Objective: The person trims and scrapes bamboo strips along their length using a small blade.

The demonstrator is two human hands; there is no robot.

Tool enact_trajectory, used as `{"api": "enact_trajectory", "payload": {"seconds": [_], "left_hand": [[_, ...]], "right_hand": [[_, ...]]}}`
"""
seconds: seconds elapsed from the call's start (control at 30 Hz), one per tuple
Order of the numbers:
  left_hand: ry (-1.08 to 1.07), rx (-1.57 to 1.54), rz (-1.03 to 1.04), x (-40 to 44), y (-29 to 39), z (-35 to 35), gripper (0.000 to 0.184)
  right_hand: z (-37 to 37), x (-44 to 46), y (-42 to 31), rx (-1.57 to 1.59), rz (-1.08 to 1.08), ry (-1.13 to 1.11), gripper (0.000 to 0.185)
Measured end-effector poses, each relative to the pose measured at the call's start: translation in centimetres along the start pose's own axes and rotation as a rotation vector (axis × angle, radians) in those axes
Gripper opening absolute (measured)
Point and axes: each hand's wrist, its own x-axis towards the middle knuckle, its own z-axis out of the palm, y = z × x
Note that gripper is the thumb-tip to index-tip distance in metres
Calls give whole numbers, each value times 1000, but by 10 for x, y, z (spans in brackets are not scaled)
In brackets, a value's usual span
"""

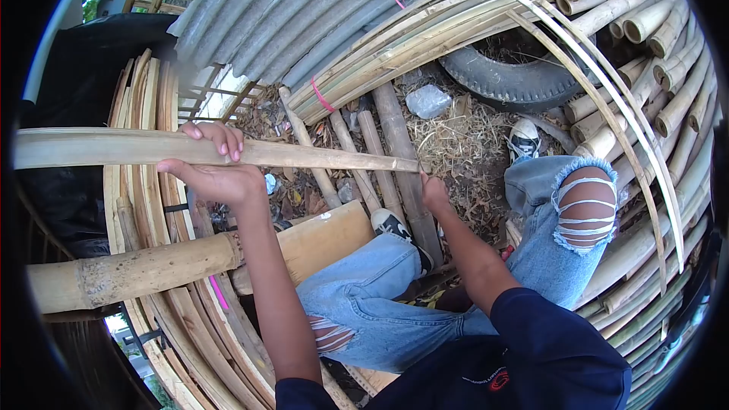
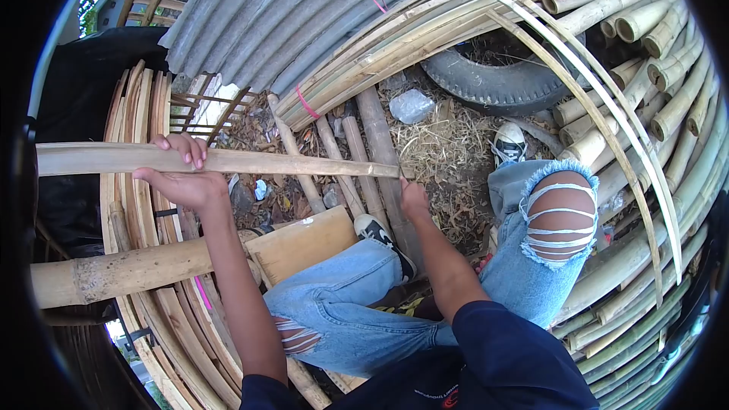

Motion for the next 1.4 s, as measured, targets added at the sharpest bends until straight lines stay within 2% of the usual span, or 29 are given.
{"api": "enact_trajectory", "payload": {"seconds": [0.03,0.07,0.17,0.23,0.3,0.37,0.4,0.5,0.57,0.8,0.83,0.9,0.93,1.03,1.1,1.17,1.2,1.3,1.33,1.4], "left_hand": [[-8,-28,28,5,0,4,60],[-38,-50,16,4,2,3,60],[-38,-84,0,-4,30,3,60],[34,-21,79,-7,61,3,59],[67,-8,104,-9,92,-11,61],[110,36,176,-10,122,-37,59],[151,44,183,-13,127,-39,58],[215,68,171,-16,119,-55,58],[210,73,175,-18,121,-71,58],[225,71,150,-17,122,-79,58],[229,79,148,-15,121,-82,58],[119,61,146,-13,120,-87,57],[123,64,144,-13,120,-83,57],[186,114,169,-7,117,-71,56],[166,93,159,-7,116,-78,55],[174,106,164,-3,115,-80,55],[188,126,170,-4,114,-81,55],[180,108,184,-2,114,-80,55],[178,109,189,-3,114,-79,55],[212,137,168,-3,115,-78,55]], "right_hand": [[-12,6,-2,-52,-15,33,65],[17,45,32,-79,-78,-2,65],[-17,15,10,-72,-22,-30,64],[-17,3,-2,-38,-80,29,62],[-18,-21,-19,13,-302,-7,64],[3,-44,-29,66,-286,35,64],[12,-52,-28,141,-257,66,64],[34,-54,-17,78,-251,-15,66],[37,-62,-19,69,-232,6,62],[19,-101,-71,163,-571,-71,52],[29,-90,-61,163,-569,-80,52],[49,-56,-27,42,-358,21,57],[43,-47,-17,-6,-310,15,62],[45,-44,-26,-14,-260,31,64],[37,-58,-34,44,-251,0,61],[28,-72,-55,213,-438,-122,58],[22,-86,-69,197,-536,-124,56],[35,-75,-55,118,-545,-64,56],[46,-49,-25,31,-283,-50,59],[36,-26,4,-93,-354,-55,61]]}}
